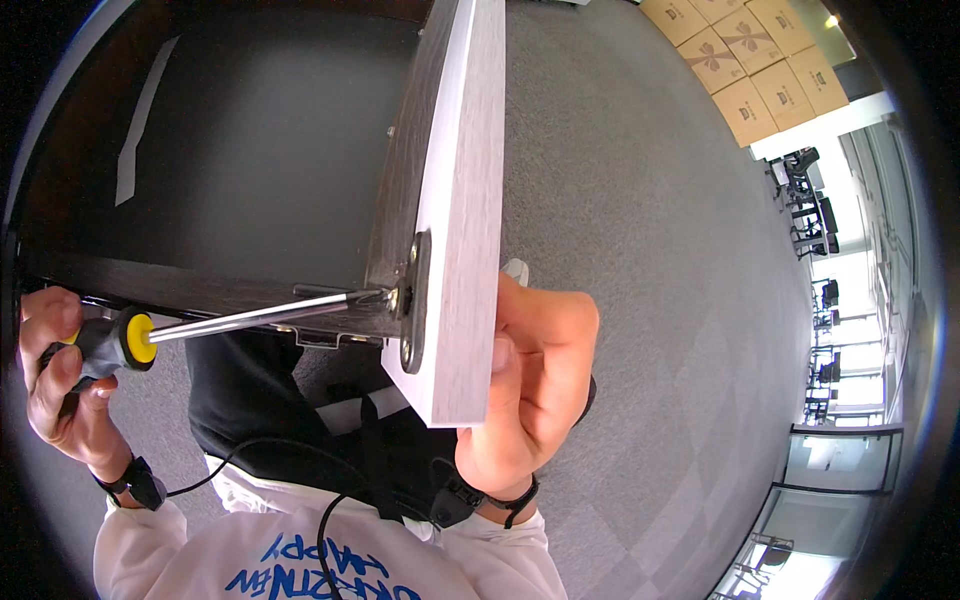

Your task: The person uses a screwdriver to remove screws from a drawer's metal slide mechanism and then reinserts the screws by hand. The drawer is held in place while the person works on the side rails.

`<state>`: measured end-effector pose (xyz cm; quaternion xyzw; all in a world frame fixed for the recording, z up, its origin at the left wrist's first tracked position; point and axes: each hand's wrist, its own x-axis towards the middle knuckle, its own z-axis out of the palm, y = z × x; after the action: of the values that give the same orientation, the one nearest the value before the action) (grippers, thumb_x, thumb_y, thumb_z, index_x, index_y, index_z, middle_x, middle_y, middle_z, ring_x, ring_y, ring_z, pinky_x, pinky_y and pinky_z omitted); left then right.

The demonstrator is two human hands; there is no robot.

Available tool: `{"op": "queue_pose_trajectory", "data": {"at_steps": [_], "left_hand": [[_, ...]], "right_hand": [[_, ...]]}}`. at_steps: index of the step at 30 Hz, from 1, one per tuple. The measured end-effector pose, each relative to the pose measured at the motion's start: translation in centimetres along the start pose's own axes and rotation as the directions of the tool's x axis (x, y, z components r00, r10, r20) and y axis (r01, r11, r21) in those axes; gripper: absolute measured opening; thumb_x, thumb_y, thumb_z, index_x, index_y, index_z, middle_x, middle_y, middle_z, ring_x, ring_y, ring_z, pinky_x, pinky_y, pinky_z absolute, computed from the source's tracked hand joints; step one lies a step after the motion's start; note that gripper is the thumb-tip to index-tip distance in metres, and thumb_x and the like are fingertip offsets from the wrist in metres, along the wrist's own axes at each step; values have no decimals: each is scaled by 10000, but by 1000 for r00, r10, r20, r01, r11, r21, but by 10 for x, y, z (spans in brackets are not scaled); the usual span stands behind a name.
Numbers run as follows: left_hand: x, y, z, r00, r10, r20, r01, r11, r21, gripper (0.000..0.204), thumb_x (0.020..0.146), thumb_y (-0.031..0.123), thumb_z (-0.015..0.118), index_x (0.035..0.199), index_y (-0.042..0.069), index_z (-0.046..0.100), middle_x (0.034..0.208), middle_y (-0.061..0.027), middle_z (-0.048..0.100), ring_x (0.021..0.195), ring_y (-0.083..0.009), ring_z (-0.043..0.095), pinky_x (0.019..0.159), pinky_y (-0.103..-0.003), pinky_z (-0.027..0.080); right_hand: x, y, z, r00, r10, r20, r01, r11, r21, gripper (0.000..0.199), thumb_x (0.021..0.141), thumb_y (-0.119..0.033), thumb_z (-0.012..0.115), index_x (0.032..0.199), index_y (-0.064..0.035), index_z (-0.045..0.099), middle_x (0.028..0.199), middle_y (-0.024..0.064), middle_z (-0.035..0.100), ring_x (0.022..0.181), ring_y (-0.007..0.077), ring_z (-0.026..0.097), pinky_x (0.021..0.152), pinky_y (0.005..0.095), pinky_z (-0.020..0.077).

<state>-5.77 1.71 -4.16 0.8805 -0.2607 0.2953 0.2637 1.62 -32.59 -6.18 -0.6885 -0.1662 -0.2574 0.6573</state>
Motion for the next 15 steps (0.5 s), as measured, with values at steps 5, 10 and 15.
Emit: {"op": "queue_pose_trajectory", "data": {"at_steps": [5, 10, 15], "left_hand": [[-8, 2, -1, 1000, 11, -21, -11, 1000, -21, 549, 700, 138, 810, 1231, 209, 690, 1233, -142, 596, 1088, -325, 538, 839, -403, 487], [-13, 0, 2, 999, 13, -48, -14, 1000, -19, 545, 698, 130, 810, 1224, 206, 692, 1231, -146, 597, 1090, -326, 543, 840, -400, 490], [-12, 3, 4, 998, -19, -62, 18, 1000, -23, 543, 691, 128, 816, 1215, 208, 698, 1230, -144, 597, 1088, -328, 546, 843, -398, 492]], "right_hand": [[-10, -4, 2, 1000, -14, 26, 14, 1000, -2, 264, 955, -111, 452, 1158, 45, 389, 886, 180, 612, 477, 78, 516, 390, 193, 396], [-11, -2, 3, 999, -31, 15, 31, 999, -41, 250, 964, -95, 448, 1166, 43, 393, 883, 176, 611, 471, 86, 512, 383, 202, 389], [-12, 2, 2, 999, -47, 12, 48, 999, -16, 253, 973, -88, 448, 1190, 31, 397, 895, 180, 618, 466, 92, 512, 373, 205, 385]]}}
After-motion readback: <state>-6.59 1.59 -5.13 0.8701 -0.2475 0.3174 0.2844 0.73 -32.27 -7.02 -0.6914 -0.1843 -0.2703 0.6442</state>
